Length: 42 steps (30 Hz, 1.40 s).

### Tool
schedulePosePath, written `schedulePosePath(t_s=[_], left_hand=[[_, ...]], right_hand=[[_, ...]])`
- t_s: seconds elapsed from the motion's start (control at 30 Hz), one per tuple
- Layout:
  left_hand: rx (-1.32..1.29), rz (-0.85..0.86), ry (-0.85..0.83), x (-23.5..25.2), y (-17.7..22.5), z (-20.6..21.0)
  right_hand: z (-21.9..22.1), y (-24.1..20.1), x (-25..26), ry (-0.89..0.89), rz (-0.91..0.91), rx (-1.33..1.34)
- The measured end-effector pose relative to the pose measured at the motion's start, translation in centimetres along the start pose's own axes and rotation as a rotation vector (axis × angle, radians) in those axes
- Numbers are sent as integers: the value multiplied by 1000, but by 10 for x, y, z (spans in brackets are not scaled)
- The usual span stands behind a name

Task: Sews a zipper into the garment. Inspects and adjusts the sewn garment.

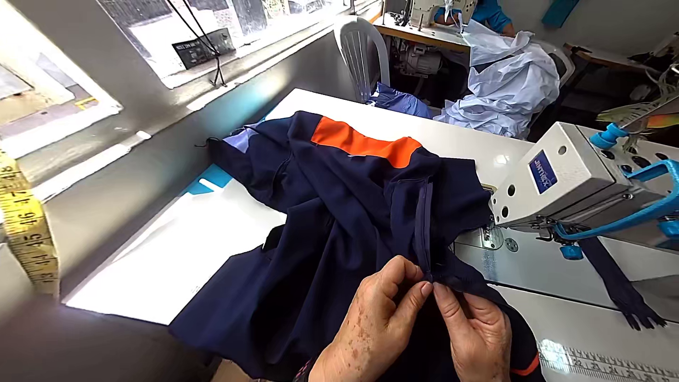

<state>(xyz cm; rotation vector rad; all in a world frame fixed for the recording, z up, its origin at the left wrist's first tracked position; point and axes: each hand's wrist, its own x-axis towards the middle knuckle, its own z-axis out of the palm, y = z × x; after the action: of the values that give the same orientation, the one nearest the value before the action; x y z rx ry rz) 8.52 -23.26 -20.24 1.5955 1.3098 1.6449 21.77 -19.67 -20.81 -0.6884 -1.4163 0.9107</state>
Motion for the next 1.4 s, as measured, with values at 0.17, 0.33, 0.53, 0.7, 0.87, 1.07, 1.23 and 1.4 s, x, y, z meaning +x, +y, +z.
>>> schedulePosePath(t_s=[0.17,0.33,0.53,0.7,0.87,1.07,1.23,1.4], left_hand=[[-55,-75,89,1,-11,-3],[77,124,131,2,-13,-3],[485,458,82,0,-5,20],[72,285,-103,15,-6,6],[102,230,-554,64,1,11],[291,579,-597,80,-1,19],[157,721,-483,64,-7,10],[60,668,-432,58,-17,-1]], right_hand=[[-10,-22,-2,-334,102,-398],[-42,-76,20,-582,111,-519],[-44,-32,65,-308,389,50],[-55,-17,63,-310,311,392],[-56,-22,56,-270,219,433],[-64,-30,60,-442,240,486],[-66,-43,63,-684,395,593],[-67,-50,48,-677,374,554]])
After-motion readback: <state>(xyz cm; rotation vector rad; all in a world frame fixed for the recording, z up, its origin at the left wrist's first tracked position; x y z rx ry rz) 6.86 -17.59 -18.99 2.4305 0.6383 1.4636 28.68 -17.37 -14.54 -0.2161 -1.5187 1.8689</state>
